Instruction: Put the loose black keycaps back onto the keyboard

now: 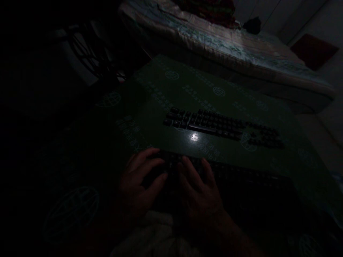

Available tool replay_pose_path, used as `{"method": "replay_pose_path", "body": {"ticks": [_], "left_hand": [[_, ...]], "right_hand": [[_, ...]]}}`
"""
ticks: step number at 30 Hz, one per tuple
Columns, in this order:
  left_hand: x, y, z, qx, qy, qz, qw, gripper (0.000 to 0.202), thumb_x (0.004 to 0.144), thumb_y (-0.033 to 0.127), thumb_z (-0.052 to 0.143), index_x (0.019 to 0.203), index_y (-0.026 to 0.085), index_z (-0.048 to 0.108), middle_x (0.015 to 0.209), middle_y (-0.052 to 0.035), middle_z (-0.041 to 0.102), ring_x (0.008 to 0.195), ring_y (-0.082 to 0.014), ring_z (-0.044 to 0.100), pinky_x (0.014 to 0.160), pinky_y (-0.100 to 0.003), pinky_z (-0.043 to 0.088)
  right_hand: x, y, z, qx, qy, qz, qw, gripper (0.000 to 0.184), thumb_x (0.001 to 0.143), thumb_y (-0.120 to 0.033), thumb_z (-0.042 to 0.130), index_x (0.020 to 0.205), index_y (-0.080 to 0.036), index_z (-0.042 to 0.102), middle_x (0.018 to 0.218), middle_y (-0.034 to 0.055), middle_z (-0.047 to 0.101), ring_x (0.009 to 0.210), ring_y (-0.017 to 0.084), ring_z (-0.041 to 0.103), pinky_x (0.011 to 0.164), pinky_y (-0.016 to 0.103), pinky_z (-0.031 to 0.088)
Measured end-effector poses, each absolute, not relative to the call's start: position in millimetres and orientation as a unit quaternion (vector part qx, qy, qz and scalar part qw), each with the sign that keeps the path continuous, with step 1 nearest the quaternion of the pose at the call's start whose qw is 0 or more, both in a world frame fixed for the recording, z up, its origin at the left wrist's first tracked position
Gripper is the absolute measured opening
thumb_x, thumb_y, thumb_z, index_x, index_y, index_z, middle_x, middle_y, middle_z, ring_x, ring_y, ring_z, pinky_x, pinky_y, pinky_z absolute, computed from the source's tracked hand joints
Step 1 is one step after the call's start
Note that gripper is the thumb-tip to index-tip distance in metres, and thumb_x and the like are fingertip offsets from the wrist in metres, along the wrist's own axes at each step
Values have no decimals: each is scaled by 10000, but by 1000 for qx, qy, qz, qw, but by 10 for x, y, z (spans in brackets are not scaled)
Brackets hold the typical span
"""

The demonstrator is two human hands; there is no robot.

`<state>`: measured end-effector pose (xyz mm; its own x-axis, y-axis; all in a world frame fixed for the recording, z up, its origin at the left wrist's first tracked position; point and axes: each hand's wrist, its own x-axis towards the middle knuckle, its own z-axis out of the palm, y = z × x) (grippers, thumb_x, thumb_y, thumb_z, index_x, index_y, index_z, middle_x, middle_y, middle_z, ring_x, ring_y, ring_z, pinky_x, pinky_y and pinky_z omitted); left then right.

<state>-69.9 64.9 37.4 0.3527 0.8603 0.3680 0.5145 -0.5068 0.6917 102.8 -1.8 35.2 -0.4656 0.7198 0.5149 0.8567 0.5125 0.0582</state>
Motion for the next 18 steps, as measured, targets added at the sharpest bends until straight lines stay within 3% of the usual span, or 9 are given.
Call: {"method": "replay_pose_path", "body": {"ticks": [4,9,12,15,18], "left_hand": [[-690,649,356,806,419,359,214,188,840,162,543,1023,188,579,1203,-87,550,1096,-231,520,907,-399,497],[-696,659,274,829,407,351,159,261,842,152,526,1102,171,533,1256,-124,518,1139,-265,483,904,-447,511],[-682,665,231,841,393,346,136,312,831,160,538,1142,154,507,1288,-145,504,1191,-296,450,922,-495,505],[-667,677,202,845,387,343,137,343,826,174,546,1165,158,495,1304,-142,502,1223,-300,440,935,-500,508],[-675,694,168,848,389,331,144,362,830,184,546,1186,172,489,1325,-132,492,1251,-293,429,952,-491,506]], "right_hand": [[991,-39,321,-467,-847,-153,203,233,919,-184,467,1039,-180,666,1234,123,627,1320,316,415,1086,602,262],[1158,93,445,-499,-803,-191,265,150,884,-210,555,979,-158,657,1100,111,687,1167,262,566,1024,507,392],[1499,432,613,-528,-775,-215,272,126,878,-206,551,916,-177,668,1044,105,692,1043,229,622,882,411,491],[1874,959,736,-574,-772,-176,211,188,871,-223,525,832,-177,702,924,95,695,837,207,651,711,327,512],[2111,1496,779,-643,-752,-85,120,200,849,-192,530,873,-155,725,964,115,691,852,215,650,738,309,490]]}}
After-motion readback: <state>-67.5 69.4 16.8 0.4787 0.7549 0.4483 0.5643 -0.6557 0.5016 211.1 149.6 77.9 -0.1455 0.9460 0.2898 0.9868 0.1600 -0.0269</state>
